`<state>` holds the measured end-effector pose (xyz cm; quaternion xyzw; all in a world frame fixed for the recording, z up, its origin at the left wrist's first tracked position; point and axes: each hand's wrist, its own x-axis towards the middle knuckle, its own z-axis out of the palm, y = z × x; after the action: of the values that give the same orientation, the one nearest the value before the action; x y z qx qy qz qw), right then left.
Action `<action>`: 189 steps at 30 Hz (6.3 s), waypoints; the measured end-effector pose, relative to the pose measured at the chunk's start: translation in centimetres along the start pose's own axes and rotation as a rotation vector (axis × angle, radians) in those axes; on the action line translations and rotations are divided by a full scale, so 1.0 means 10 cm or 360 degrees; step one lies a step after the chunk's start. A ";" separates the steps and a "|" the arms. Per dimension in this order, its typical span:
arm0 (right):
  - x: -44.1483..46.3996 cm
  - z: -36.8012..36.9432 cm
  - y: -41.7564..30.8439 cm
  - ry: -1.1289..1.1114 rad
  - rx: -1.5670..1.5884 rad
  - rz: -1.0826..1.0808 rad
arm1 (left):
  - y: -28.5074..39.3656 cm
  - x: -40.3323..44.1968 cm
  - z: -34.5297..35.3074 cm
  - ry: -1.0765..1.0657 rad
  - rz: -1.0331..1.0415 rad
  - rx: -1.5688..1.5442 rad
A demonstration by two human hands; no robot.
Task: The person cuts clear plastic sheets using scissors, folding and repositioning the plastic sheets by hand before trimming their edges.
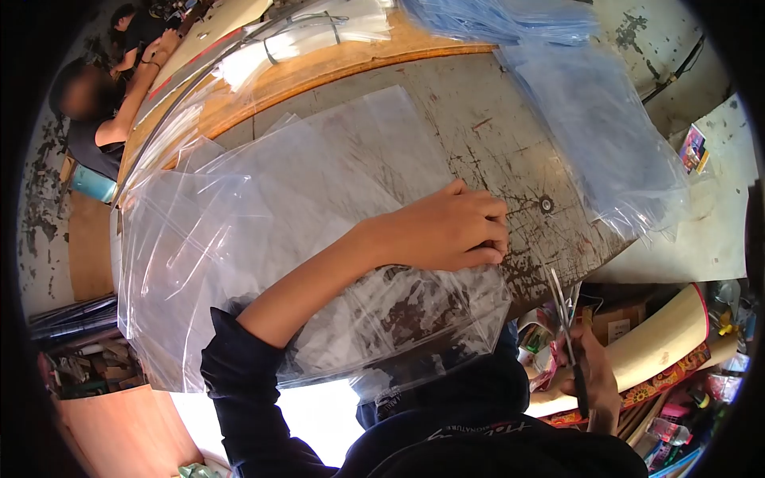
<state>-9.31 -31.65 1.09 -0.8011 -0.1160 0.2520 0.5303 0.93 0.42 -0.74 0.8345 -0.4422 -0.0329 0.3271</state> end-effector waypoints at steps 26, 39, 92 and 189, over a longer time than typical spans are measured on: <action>0.02 0.30 -0.22 0.0293 -0.0857 -0.0033 | -0.02 -0.01 0.04 0.0077 0.0039 -0.0006; 0.00 0.30 0.02 -0.0031 0.0187 0.0456 | -0.02 -0.01 0.06 0.0067 0.0025 -0.0017; 0.86 0.74 -0.76 0.0730 -0.0993 -0.0775 | 0.06 0.02 -0.21 0.0225 0.0055 -0.0187; 1.34 0.35 -1.22 0.0767 0.0101 -0.1198 | 1.45 -1.81 0.22 0.0439 -0.2162 0.0982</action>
<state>1.12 -17.78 7.36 -0.7223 -0.2648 -0.1488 0.6212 -21.22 7.35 1.65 0.9736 0.2247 0.0026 0.0389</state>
